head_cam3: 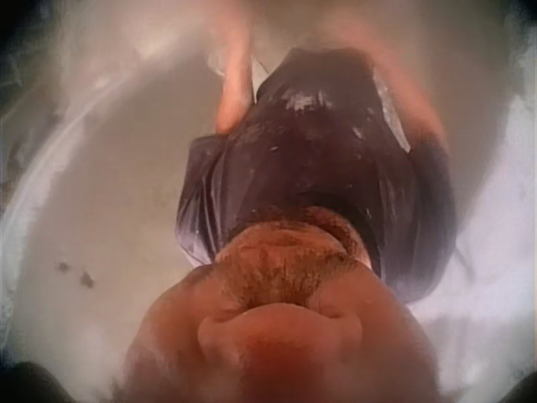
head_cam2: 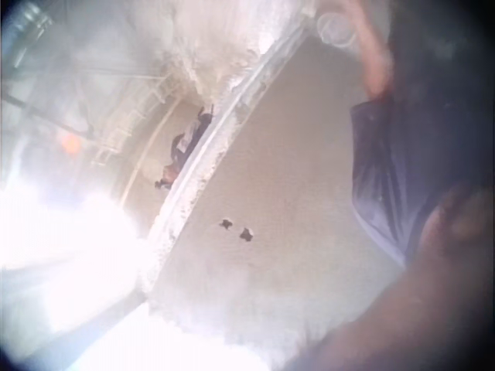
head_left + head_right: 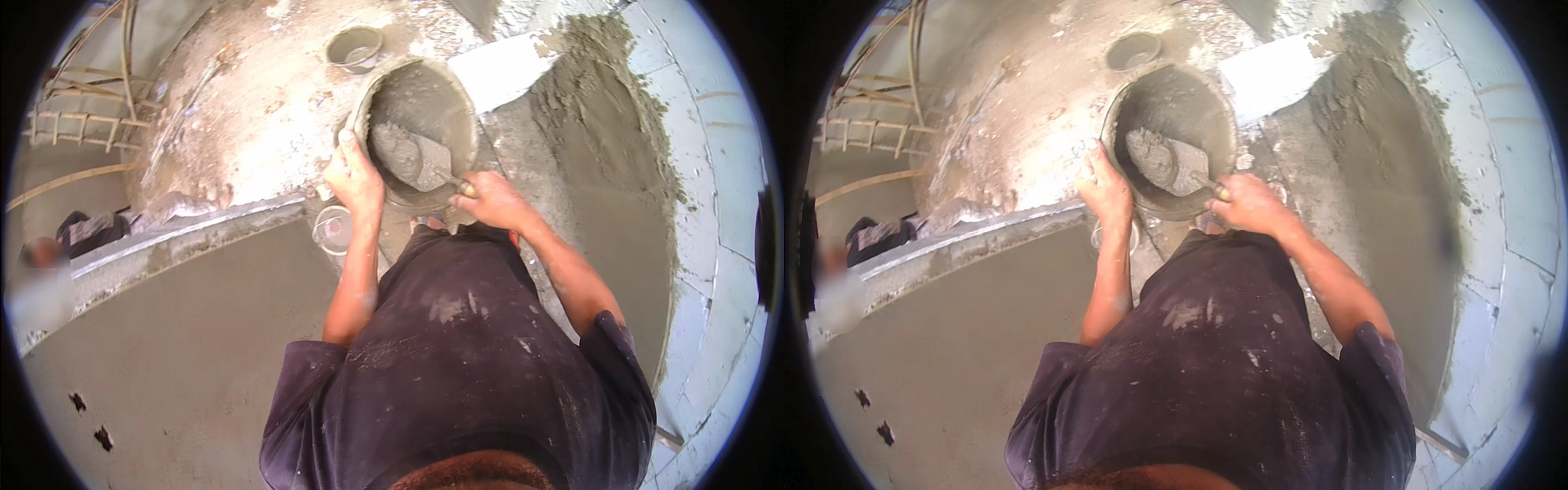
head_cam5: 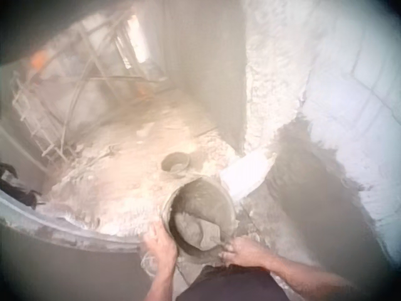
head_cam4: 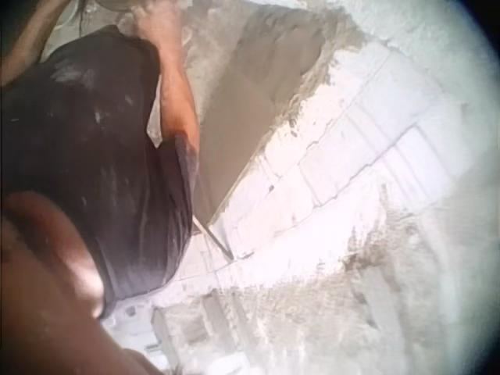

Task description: The person applies plaster to a wall using a trowel and then levels the surface with a long straightedge.

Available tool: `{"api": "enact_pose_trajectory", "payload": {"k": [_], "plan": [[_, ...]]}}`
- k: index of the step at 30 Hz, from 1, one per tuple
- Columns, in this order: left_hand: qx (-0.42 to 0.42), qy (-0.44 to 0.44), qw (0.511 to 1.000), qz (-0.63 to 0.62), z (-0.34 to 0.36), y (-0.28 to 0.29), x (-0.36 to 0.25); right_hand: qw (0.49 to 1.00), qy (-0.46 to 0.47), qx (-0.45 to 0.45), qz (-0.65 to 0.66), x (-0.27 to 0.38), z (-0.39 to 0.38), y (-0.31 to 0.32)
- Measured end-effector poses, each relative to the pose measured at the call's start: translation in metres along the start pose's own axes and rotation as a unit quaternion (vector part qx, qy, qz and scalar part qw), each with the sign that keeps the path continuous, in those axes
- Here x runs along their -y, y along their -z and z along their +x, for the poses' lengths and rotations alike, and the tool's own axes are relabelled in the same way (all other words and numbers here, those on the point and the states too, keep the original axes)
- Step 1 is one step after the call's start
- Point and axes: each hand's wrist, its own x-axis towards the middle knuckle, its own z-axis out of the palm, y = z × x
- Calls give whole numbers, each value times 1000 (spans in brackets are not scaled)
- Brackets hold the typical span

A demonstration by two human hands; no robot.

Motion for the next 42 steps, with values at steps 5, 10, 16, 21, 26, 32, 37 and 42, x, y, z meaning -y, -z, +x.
{"api": "enact_pose_trajectory", "payload": {"k": [5, 10, 16, 21, 26, 32, 37, 42], "plan": [[21, -8, 986, 164, -13, 3, 91, 982, -125, 44, -138, -1, -3, -3], [-66, 93, 991, 72, -29, -16, 94, 993, -81, 73, -35, -3, -1, 52], [-79, 161, 976, 128, -44, -30, 110, 911, -183, 223, 297, -105, 38, 159], [-45, 214, 961, 172, -34, -48, 83, 862, -333, -159, 347, -304, 23, 241], [-48, 202, 963, 170, -31, -101, 66, 932, -332, -79, 125, -263, -27, 184], [-31, 240, 965, 98, -27, -147, 53, 908, -311, -271, 67, -289, 9, 144], [-2, 264, 962, 61, -30, -161, 37, 899, -360, -248, 34, -334, 29, 150], [49, 241, 963, 109, -37, -154, 70, 905, -330, -267, 35, -379, 96, 183]]}}
